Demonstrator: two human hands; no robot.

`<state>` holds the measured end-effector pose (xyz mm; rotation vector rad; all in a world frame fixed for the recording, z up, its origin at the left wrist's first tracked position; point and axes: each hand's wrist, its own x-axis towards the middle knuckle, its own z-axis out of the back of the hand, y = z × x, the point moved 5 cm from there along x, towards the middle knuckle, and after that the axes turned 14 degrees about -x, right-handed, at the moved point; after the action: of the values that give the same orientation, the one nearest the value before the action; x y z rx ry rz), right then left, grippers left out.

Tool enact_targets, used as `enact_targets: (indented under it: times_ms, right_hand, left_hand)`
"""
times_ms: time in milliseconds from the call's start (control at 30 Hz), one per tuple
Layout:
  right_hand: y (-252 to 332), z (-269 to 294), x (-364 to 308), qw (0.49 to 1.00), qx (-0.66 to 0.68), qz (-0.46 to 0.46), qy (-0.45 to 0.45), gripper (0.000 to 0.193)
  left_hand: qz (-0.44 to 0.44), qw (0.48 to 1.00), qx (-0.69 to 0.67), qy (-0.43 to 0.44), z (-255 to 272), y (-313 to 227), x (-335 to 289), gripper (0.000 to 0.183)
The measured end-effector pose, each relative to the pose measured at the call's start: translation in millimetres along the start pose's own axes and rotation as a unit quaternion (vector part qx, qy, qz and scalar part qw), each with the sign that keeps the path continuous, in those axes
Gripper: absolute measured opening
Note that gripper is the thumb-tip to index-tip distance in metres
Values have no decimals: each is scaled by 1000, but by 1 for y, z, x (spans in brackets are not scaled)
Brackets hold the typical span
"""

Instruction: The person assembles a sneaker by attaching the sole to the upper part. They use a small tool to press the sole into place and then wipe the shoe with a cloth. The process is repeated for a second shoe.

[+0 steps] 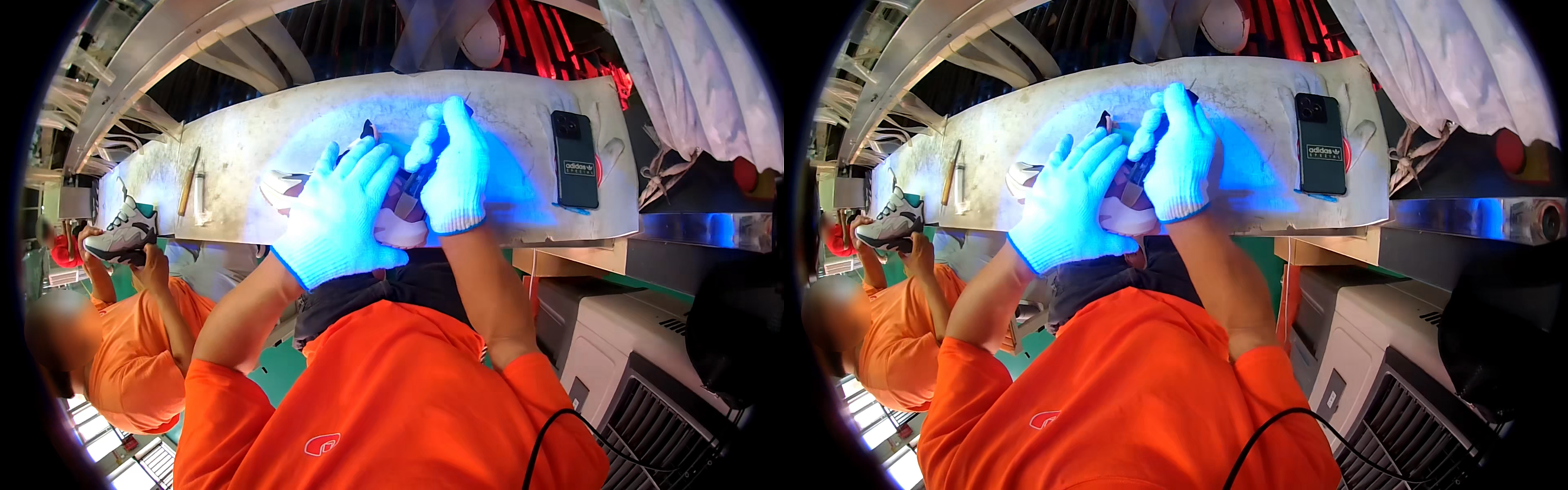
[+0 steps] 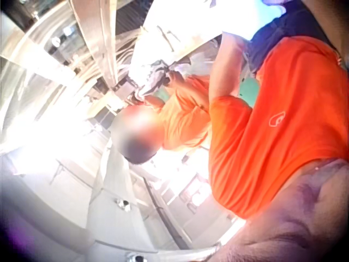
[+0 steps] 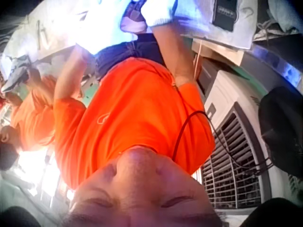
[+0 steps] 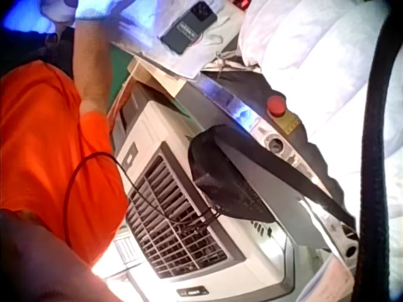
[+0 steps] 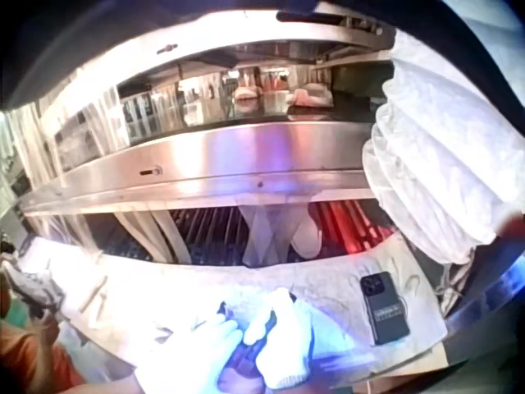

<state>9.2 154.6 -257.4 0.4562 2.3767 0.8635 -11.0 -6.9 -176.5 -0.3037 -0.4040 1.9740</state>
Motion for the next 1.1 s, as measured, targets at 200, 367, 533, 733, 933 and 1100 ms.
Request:
enact_targets:
  times_ms: [200,367,533,733,933,1100]
  right_hand:
    - [0,4,13,992,-21,-85,94,36]
    - [-2,-3,24,987,-34,-81,132,40]
    - [-6,-9,19,988,22,-72,136,41]
    - [-5,-12,21,984,-92,-77,129,42]
    - [-9,-15,31,959,-4,-130,252,43]
    - [-16,-13,40,927,25,-173,331,45]
  left_hand:
    - [-46,997,-57,-36,6,-1,5,94]
    - [-54,995,-69,-53,8,-1,10,83]
    - [-65,993,-57,-76,7,-1,7,81]
    - [-35,992,-108,-49,4,4,6,105]
    - [-7,995,-94,-21,7,3,9,104]
    - [-34,993,-108,-32,9,2,8,99]
